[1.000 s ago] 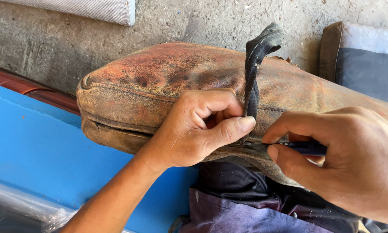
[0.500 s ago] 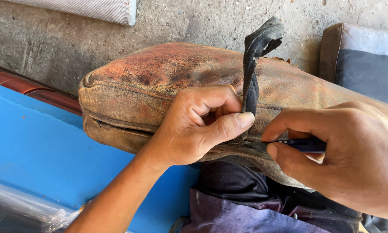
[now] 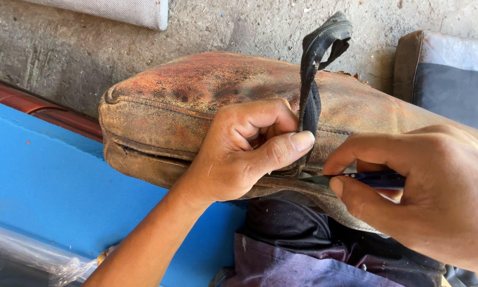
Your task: The person uses a small knife to carefully cut the stitching along the zipper of a worn brown leather cushion. They work along the seam, gradually detaching the zipper from the cushion cover.
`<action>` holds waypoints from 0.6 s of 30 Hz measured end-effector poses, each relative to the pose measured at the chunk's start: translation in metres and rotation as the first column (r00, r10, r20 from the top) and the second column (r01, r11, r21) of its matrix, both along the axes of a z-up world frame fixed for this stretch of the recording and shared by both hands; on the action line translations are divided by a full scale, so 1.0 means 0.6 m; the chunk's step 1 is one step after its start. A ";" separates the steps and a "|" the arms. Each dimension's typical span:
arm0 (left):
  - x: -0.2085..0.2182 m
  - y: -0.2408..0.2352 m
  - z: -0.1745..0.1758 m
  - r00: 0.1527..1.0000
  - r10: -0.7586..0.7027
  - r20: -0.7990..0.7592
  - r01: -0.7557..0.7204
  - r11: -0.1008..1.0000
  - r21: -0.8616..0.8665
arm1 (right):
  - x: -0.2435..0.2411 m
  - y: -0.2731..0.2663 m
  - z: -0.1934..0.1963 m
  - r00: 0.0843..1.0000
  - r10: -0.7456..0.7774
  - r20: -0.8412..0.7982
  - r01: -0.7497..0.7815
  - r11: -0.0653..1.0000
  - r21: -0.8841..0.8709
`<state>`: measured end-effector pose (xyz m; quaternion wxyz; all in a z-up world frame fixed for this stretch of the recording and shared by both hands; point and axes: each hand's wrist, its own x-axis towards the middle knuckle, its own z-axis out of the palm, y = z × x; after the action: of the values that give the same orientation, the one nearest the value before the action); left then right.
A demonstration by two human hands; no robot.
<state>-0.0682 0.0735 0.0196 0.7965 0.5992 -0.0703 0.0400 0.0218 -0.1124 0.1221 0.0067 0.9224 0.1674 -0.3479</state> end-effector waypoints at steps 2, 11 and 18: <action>0.000 0.000 -0.001 1.000 -0.012 0.016 0.013 0.999 -0.033 | -0.003 -0.003 -0.003 0.999 0.039 0.032 -0.041 0.997 0.064; 0.000 -0.003 -0.004 0.999 0.001 0.033 -0.001 1.000 -0.011 | -0.011 -0.047 -0.028 0.979 0.095 0.180 -0.146 0.944 0.295; 0.001 -0.002 -0.001 0.999 -0.010 0.042 0.011 1.000 -0.010 | -0.006 -0.058 -0.034 0.977 0.115 0.177 -0.170 0.926 0.337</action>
<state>-0.0676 0.0721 0.0190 0.7980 0.5939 -0.0899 0.0488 0.0184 -0.1470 0.1016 -0.1194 0.9183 0.2923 -0.2386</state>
